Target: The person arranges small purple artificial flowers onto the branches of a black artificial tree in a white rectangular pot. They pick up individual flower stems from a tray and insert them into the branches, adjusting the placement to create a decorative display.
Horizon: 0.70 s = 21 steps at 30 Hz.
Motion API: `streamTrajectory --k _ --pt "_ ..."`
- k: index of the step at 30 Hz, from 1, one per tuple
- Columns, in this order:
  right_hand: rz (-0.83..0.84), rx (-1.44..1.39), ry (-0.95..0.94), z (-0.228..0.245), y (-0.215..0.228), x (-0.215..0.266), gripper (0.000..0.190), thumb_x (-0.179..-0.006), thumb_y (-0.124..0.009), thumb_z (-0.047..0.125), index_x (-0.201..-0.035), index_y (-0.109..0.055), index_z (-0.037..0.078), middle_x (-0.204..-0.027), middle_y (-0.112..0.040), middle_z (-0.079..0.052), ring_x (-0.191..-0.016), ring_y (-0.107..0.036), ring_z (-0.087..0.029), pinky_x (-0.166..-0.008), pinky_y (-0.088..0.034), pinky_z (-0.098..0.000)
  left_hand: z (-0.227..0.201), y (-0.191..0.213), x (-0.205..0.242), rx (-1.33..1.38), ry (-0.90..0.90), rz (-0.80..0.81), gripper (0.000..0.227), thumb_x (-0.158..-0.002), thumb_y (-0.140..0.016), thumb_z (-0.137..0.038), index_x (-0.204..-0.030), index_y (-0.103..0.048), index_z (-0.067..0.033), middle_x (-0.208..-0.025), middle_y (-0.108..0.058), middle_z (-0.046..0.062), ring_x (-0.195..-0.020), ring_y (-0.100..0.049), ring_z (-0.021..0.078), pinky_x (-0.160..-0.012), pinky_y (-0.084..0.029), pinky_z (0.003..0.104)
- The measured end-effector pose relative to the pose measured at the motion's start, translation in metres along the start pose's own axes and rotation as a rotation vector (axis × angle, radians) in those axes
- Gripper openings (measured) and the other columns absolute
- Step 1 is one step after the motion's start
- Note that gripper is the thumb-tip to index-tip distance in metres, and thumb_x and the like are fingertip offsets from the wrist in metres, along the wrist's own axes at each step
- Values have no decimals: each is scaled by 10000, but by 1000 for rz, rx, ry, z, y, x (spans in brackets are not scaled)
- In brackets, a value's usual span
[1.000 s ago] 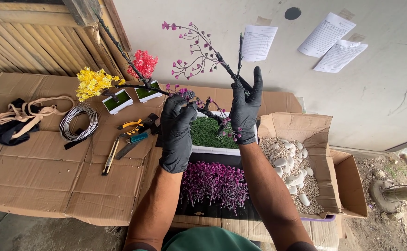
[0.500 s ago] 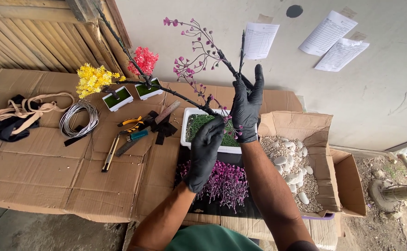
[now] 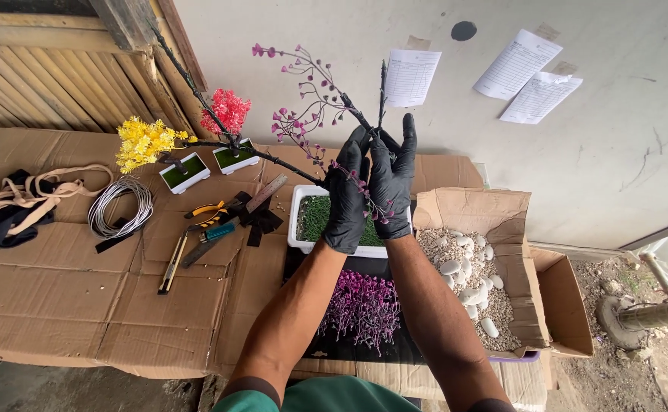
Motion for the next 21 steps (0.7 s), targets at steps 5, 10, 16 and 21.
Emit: streamTrajectory --k 5,10,16,21 --pt "21 -60 4 18 -8 7 689 -1008 -677 213 -1602 -328 212 -1312 -685 -162 -1136 -692 -231 -1021 -566 -370 -6 -11 -17 -683 -59 89 465 -1074 -388 45 -1487 -309 244 -1620 -293 310 -1536 -222 333 -1296 -150 244" --pt "52 -111 21 6 -4 2 684 -1025 -632 193 -1616 -288 198 -1357 -641 -193 -1169 -684 -272 -1030 -590 -376 1 -6 -32 -460 -7 50 451 -1060 -444 -8 -1460 -374 188 -1550 -365 310 -1453 -317 336 -1232 -230 270" --pt "64 -176 14 -1 2 -2 739 -1021 -661 166 -1631 -244 175 -1356 -616 -212 -1155 -685 -290 -1022 -606 -402 14 1 -38 -135 78 -23 430 -1040 -530 -85 -1420 -472 107 -1444 -474 312 -1329 -458 344 -1135 -350 313" --pt "81 -175 23 2 3 -1 747 -1013 -641 149 -1631 -220 148 -1373 -573 -236 -1213 -648 -310 -1074 -574 -412 27 -1 -51 186 158 -98 410 -1019 -617 -160 -1381 -573 28 -1338 -583 317 -1205 -599 356 -1038 -468 358"
Point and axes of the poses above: each hand's wrist, its own x-axis away from the middle knuckle, its own y-axis out of the back of the hand, z = x × y, the point moved 3 cm from there along -x, towards the middle knuckle
